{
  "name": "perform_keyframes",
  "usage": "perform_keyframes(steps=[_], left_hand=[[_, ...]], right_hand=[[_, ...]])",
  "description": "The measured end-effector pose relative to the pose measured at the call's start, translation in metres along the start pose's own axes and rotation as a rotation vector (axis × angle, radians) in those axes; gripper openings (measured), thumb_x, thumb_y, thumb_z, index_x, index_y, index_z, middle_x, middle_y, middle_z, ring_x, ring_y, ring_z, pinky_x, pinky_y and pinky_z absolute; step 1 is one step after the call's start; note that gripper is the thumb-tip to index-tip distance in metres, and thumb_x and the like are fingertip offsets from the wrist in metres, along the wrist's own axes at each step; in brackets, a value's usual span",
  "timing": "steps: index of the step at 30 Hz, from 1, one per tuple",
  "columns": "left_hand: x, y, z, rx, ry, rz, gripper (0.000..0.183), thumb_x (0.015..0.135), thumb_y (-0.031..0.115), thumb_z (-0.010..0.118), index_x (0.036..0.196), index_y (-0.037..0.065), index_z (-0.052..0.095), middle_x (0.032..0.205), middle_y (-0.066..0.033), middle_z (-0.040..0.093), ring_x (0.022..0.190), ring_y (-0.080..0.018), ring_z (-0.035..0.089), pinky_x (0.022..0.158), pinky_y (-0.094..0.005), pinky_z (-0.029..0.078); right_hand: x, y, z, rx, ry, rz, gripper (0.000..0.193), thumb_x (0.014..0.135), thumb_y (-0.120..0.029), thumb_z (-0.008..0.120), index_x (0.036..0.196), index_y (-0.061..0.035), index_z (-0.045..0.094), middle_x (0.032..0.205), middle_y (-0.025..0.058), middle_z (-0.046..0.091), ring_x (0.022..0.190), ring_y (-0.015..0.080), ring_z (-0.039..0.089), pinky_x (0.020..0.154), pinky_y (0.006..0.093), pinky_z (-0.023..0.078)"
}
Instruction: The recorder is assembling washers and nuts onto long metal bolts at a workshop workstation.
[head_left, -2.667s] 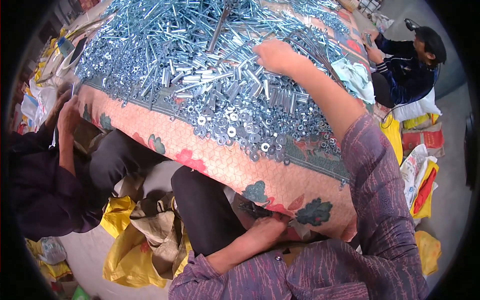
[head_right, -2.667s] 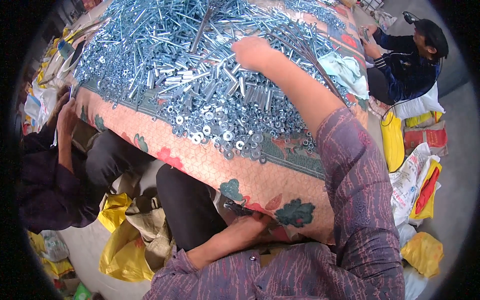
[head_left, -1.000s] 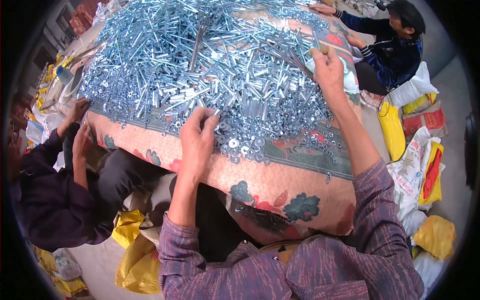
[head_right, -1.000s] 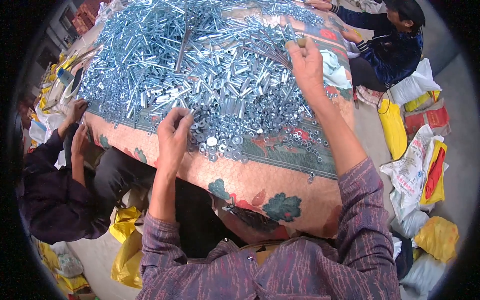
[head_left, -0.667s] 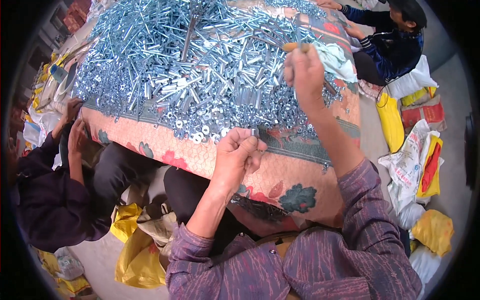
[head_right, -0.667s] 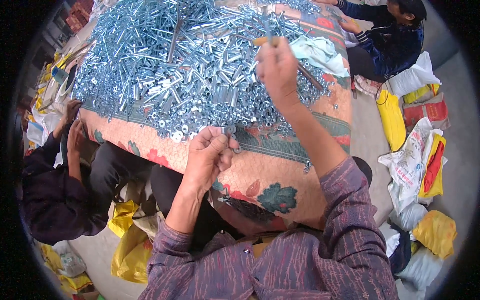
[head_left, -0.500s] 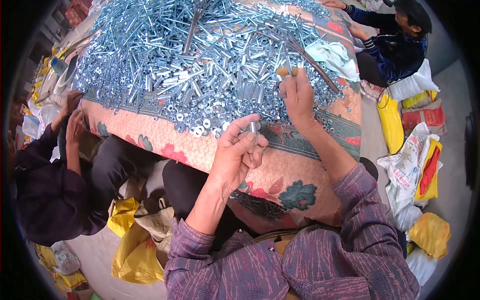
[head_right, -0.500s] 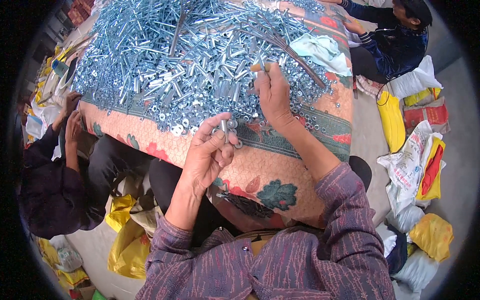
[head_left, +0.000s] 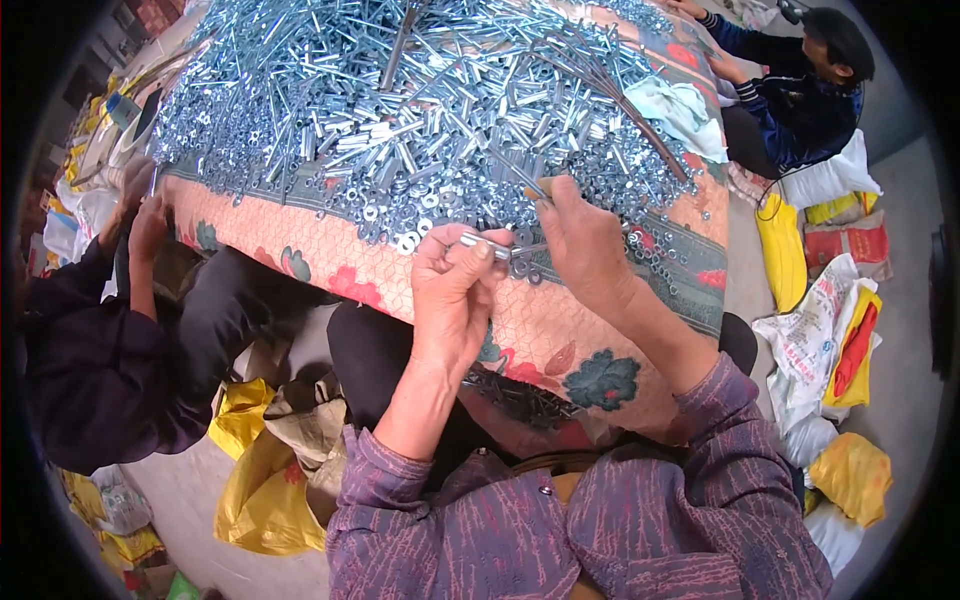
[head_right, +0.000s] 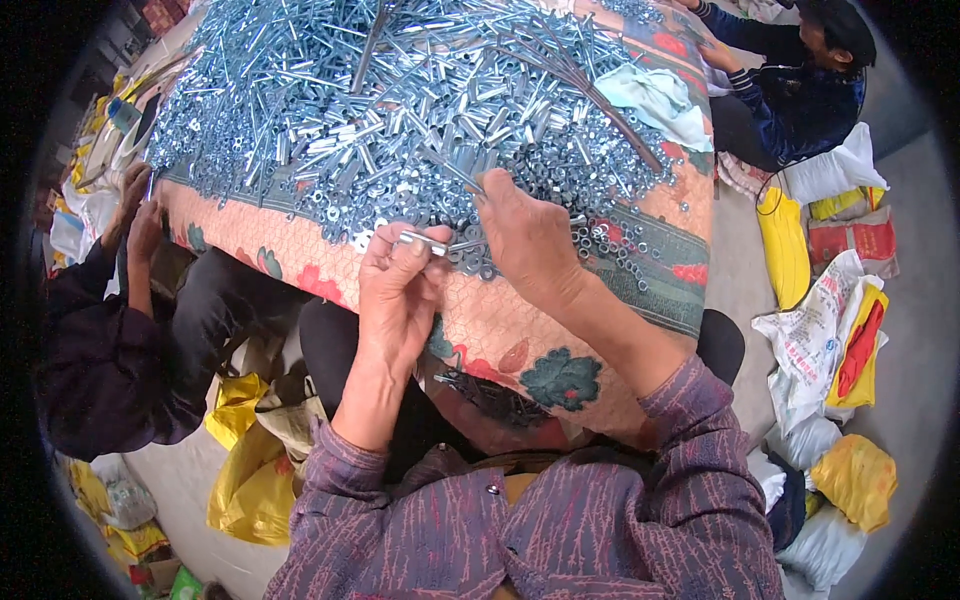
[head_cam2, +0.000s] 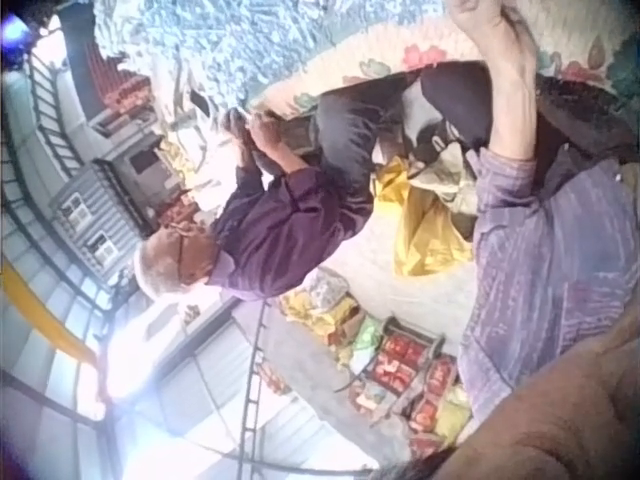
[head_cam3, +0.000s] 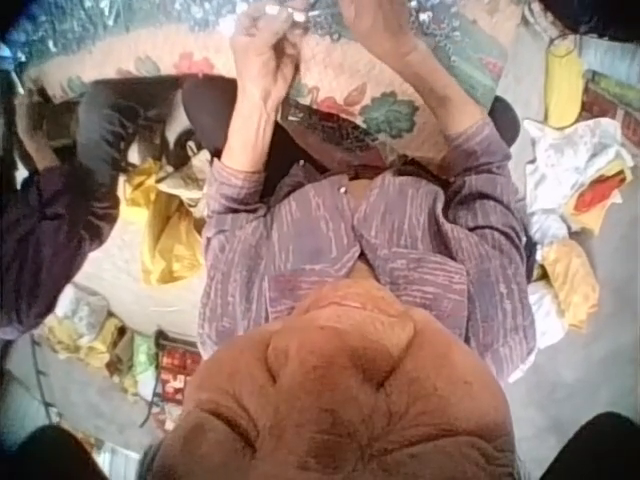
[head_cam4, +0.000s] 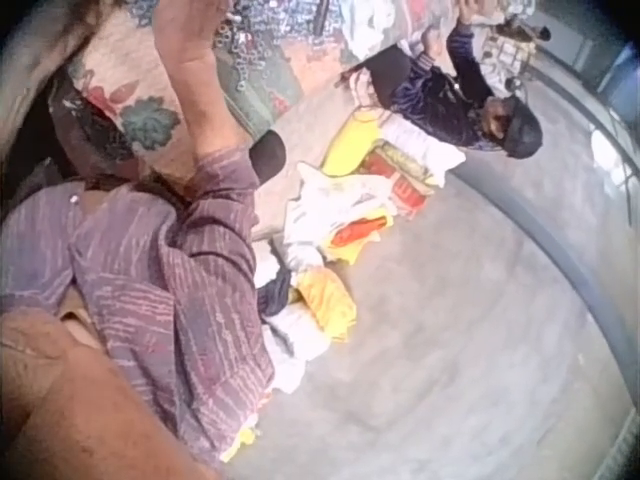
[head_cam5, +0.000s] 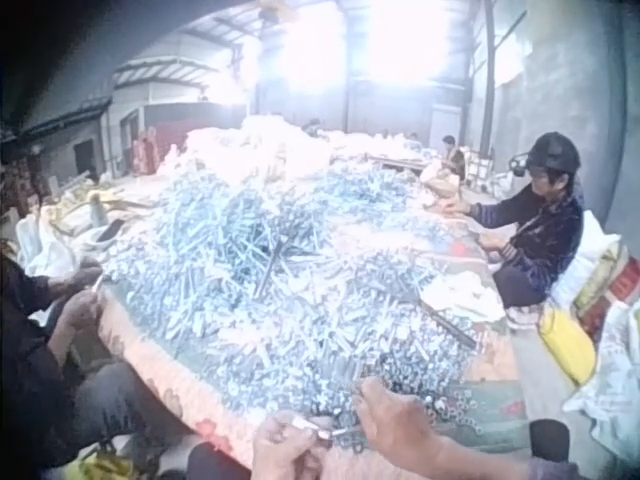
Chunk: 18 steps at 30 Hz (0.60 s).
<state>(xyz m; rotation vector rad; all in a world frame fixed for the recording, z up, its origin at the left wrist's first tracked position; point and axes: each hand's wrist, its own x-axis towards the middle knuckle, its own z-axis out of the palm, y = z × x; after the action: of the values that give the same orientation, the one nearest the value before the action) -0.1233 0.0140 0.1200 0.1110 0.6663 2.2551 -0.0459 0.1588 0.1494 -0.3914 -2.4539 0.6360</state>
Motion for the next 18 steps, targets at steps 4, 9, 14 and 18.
perform_keyframes(steps=[4,9,14,18], left_hand=[[-0.004,-0.005,0.009,0.114,0.01,0.095,0.021,0.083,-0.006,0.064,0.097,0.002,0.05,0.093,-0.0186,0.067,0.078,-0.0166,0.064,0.072,-0.0296,0.055],[-0.011,-0.017,0.012,0.281,-0.031,0.247,0.021,0.083,-0.009,0.061,0.095,0.002,0.047,0.095,-0.0182,0.065,0.081,-0.0193,0.065,0.073,-0.0311,0.057],[-0.01,-0.001,0.003,0.097,0.033,0.077,0.016,0.087,-0.002,0.06,0.095,0.002,0.048,0.095,-0.0173,0.065,0.086,-0.0236,0.066,0.077,-0.035,0.059],[-0.009,0.006,-0.004,-0.041,0.096,-0.001,0.016,0.088,-0.002,0.059,0.098,0.001,0.046,0.093,-0.0197,0.065,0.082,-0.0259,0.068,0.075,-0.0347,0.06]], right_hand=[[0.0,-0.004,0.003,-0.042,-0.023,0.016,0.013,0.093,-0.014,0.05,0.101,-0.0052,0.046,0.076,0.0186,0.062,0.071,0.0393,0.062,0.057,0.0463,0.047],[0.002,-0.022,0.005,0.015,-0.145,0.189,0.013,0.092,-0.015,0.051,0.096,-0.0044,0.043,0.072,0.02,0.061,0.072,0.04,0.062,0.058,0.0483,0.047],[0.005,-0.031,-0.012,0.17,-0.098,0.217,0.013,0.094,-0.016,0.048,0.092,-0.0027,0.046,0.077,0.021,0.059,0.075,0.0419,0.06,0.062,0.048,0.046],[-0.001,-0.036,-0.028,0.003,-0.036,0.178,0.014,0.095,-0.016,0.048,0.093,-0.0018,0.05,0.08,0.0182,0.058,0.075,0.0385,0.06,0.063,0.0439,0.046]])
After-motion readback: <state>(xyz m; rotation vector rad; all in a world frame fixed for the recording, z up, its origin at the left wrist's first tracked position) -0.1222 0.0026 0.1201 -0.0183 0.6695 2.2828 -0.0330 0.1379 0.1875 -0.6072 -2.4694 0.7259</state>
